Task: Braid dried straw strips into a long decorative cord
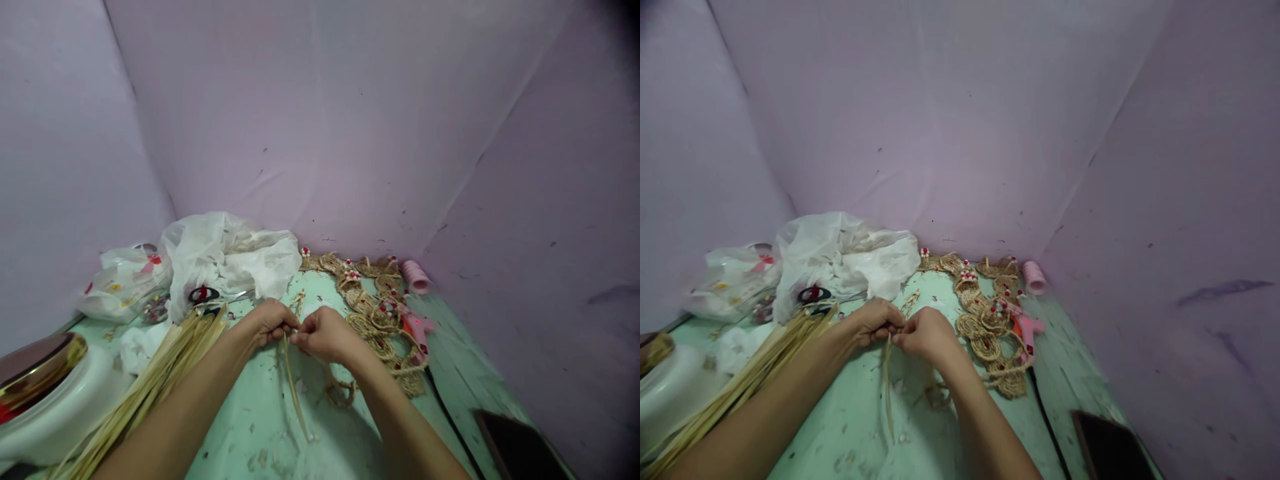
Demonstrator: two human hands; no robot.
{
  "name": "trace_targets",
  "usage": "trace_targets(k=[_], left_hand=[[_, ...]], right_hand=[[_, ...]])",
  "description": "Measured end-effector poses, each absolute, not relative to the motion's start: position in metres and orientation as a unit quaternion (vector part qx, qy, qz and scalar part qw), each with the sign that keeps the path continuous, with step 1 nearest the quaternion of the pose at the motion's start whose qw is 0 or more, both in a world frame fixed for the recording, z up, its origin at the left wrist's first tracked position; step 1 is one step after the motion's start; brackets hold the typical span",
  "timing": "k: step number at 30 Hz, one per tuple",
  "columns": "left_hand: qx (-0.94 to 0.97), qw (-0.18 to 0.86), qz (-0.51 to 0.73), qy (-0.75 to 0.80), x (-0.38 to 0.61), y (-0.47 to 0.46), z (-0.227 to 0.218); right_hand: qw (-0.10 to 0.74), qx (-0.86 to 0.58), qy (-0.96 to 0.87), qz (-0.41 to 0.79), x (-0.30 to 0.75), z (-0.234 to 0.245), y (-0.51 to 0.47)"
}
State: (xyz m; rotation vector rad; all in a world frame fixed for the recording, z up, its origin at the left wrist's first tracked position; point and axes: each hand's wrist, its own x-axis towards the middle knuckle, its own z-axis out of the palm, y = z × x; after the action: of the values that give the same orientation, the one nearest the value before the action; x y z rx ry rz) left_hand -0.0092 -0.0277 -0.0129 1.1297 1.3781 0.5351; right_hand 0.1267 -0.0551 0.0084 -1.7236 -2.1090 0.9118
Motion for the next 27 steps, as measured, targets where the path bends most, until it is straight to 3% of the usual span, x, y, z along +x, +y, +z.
trace_targets(k=[5,10,15,21,27], left_hand=[[0.461,0.646,0.231,0.562,-0.015,-0.025,-0.013],[0.471,0.648,0.242,0.548,-0.014,-0.024,-0.018],[0.514,0.624,0.216,0.547,-0.015,-0.025,-0.018],[0.601,0.460,0.123,0.642,-0.012,-0.026,-0.002],[0.715,0.200,0.057,0.668,0.003,-0.052,0.011]], right_hand=[[0.303,-0.646,-0.546,0.440,0.134,0.013,-0.043],[0.282,-0.574,-0.442,0.628,0.115,0.001,-0.044],[0.279,-0.573,-0.486,0.598,0.111,-0.022,-0.038],[0.289,-0.588,-0.507,0.560,0.117,-0.034,-0.034],[0.329,-0.570,-0.440,0.612,0.117,-0.028,-0.040]])
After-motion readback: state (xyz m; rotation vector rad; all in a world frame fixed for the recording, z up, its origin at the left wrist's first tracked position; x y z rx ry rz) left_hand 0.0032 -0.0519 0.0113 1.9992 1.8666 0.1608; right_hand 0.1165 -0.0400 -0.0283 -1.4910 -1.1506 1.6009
